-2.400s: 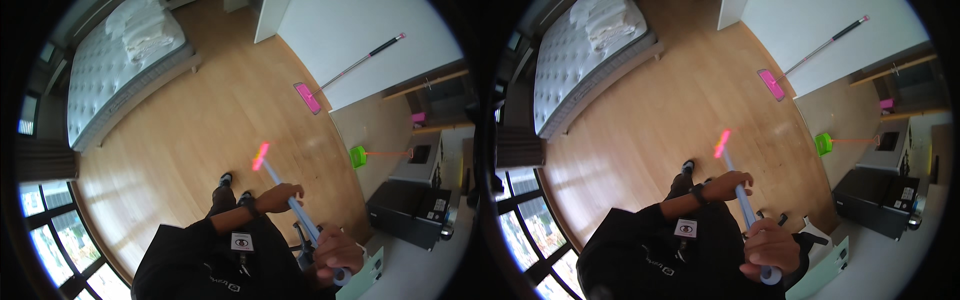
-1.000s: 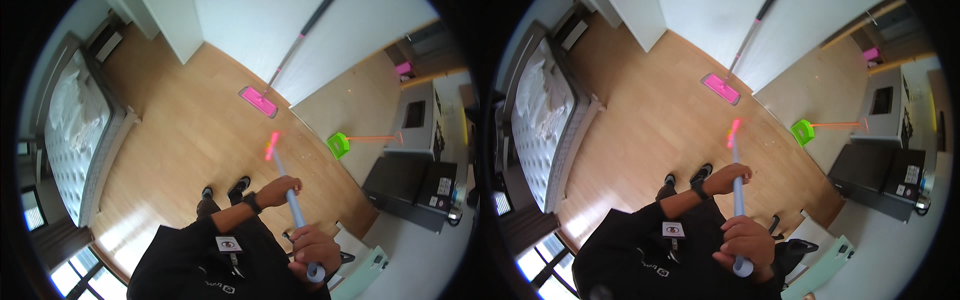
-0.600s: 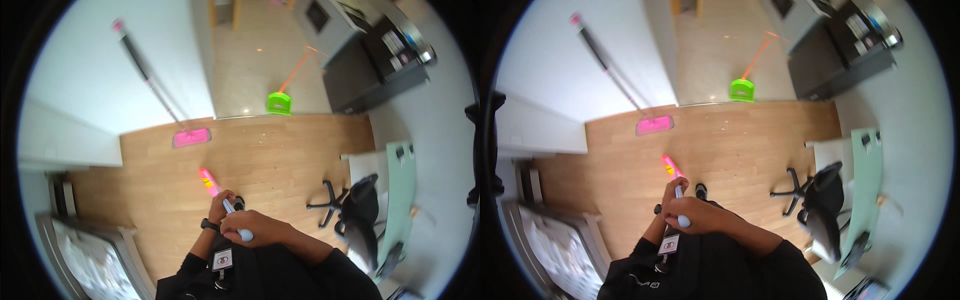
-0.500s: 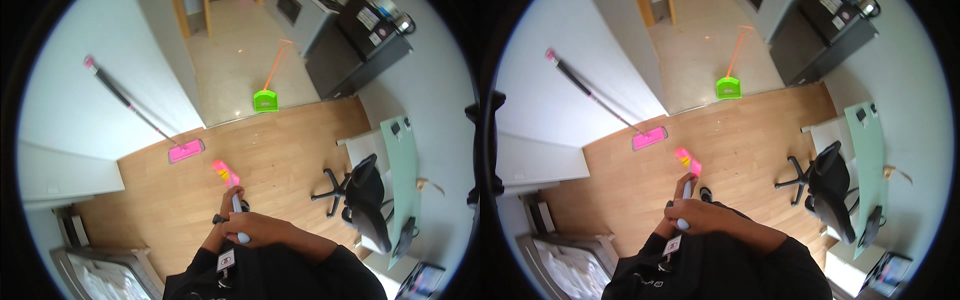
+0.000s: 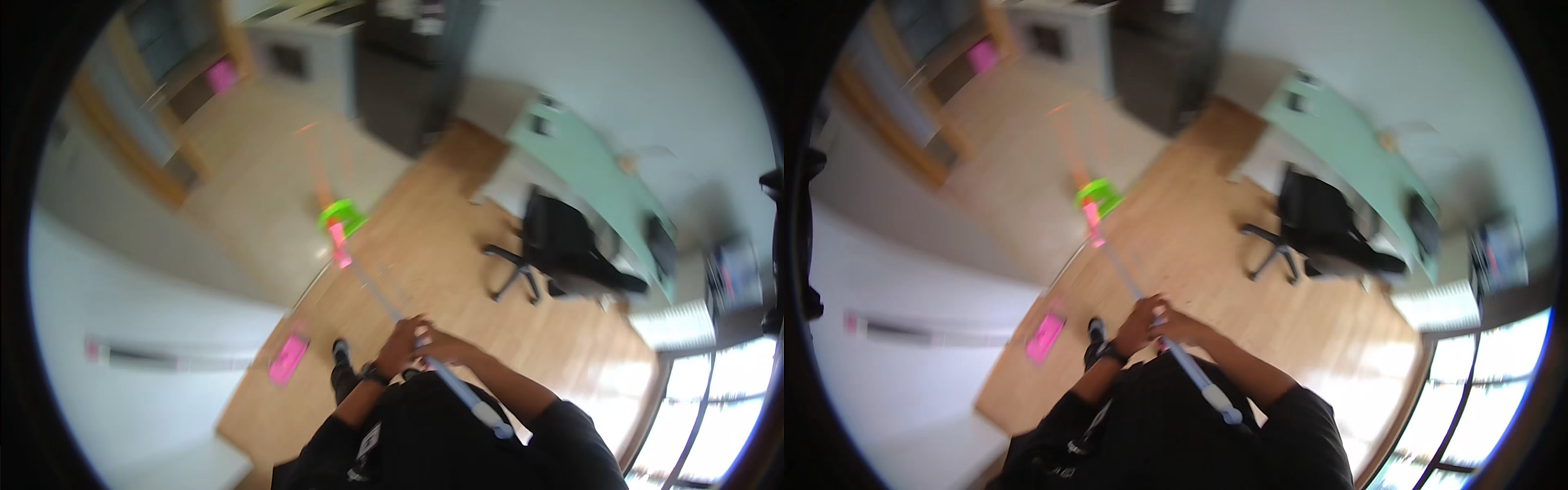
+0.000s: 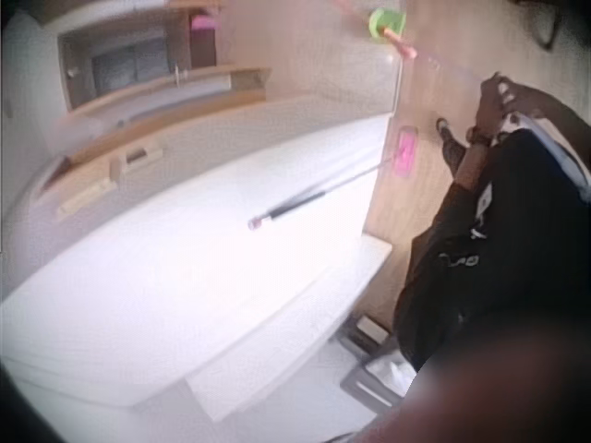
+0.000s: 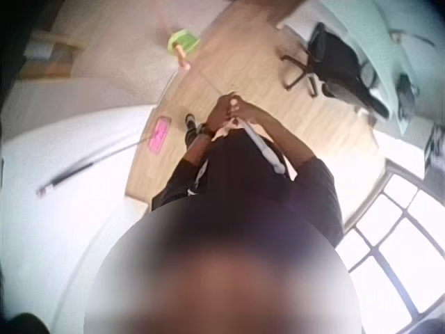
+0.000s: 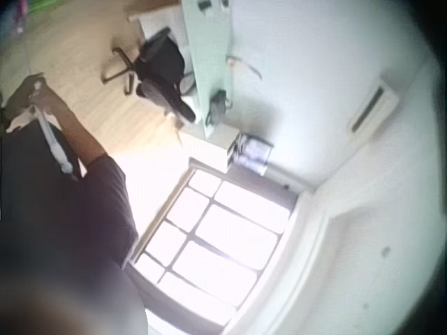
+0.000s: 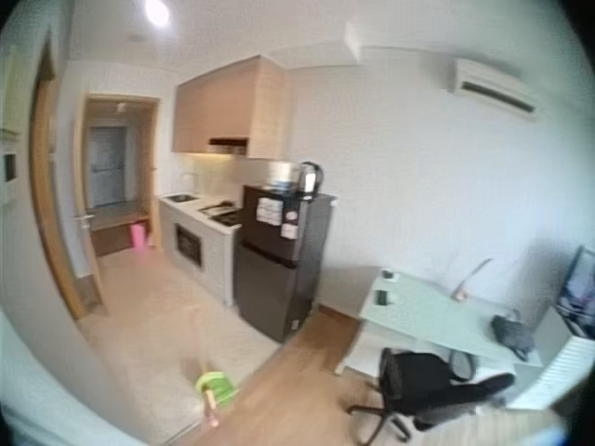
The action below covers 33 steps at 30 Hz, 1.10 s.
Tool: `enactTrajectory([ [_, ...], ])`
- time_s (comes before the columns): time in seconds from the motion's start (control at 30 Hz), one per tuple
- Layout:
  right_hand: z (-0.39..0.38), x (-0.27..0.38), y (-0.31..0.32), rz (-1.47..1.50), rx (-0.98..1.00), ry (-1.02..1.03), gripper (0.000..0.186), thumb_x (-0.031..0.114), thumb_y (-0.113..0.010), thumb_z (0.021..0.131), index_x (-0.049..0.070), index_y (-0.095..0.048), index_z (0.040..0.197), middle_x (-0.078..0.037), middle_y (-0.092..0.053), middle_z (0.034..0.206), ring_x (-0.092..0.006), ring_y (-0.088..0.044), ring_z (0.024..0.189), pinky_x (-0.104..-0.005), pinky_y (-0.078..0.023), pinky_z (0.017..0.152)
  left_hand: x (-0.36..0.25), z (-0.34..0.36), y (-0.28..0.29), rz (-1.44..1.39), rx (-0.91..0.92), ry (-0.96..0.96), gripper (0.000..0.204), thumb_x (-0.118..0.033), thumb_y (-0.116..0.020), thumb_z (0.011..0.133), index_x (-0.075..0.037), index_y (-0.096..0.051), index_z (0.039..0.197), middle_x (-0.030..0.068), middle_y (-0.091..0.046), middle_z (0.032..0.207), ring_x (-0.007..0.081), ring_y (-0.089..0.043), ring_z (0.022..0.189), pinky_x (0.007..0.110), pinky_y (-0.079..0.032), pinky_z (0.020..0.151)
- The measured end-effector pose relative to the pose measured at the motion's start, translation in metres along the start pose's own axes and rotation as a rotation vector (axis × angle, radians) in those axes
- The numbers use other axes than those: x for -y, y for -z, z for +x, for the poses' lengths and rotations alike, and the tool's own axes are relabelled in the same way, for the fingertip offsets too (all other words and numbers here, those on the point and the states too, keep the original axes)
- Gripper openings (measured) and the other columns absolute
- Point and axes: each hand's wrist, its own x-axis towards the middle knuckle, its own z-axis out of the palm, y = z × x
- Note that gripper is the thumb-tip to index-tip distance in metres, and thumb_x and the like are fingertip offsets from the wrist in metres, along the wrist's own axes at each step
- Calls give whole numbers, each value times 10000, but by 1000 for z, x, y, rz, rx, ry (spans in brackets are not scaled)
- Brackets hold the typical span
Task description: The person sweeps debris into a dustpan, then kneels to install a metal transition strip along the seam between wood and tile flooring. They align and press the strip into place along the edge of a refrigerator and across the room.
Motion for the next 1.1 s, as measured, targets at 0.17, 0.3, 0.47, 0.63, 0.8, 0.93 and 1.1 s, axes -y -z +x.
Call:
enactTrajectory([
  [0.17,35,-59,-27,-173,-226,-2,465,149,-599,837,-73,-520,1238,-224,-615,916,-274,-621,638,-404,-491,492,79,-51,79,-31,126,48,939,-146,-774,749,18,-246,1509,278,-382,1491,368,-397,1389,423,-332,1147],
  [0.3,-11,-123,-76,-422,-339,-131,458,149,-564,893,-3,-494,1320,-275,-637,999,-367,-669,824,-483,-528,633,167,-128,182,-168,125,437,860,-220,-727,839,-26,-243,1524,255,-472,1429,404,-366,1404,480,-309,1152],
  [0.47,-100,-225,-165,-338,-573,-333,540,130,-478,963,133,-365,1491,-265,-650,1073,-435,-667,949,-540,-524,741,232,-184,245,-278,-240,959,827,-248,-706,846,-125,-260,1530,199,-378,1496,421,-357,1402,507,-310,1145],
  [0.63,-156,-281,-269,-229,-725,-682,642,98,-461,893,207,-344,1514,-235,-691,939,-427,-688,822,-539,-533,669,257,-218,348,-706,-1015,847,800,-276,-685,852,-225,-276,1537,144,-284,1563,439,-349,1399,533,-312,1138],
  [0.8,-137,-323,-325,-128,-816,-833,597,132,-491,886,63,-378,1469,-285,-672,932,-441,-683,857,-529,-537,699,253,-215,420,-711,-1229,991,774,-234,-685,845,-282,-314,1523,119,-267,1575,433,-380,1369,535,-347,1122],
  [0.93,-78,-335,-299,-78,-923,-824,352,119,-550,868,-47,-575,1178,-302,-674,891,-447,-686,841,-521,-546,679,250,-210,432,-172,-972,973,736,-104,-735,771,-147,-421,1435,165,-395,1466,387,-471,1285,496,-440,1049],
  [1.1,-16,-257,-218,-217,-541,-565,191,132,-653,783,-10,-680,658,-178,-685,753,-308,-714,768,-468,-558,614,274,-220,441,834,-447,684,539,-141,-790,713,30,-596,1186,221,-555,1246,358,-583,1110,476,-526,939],
])
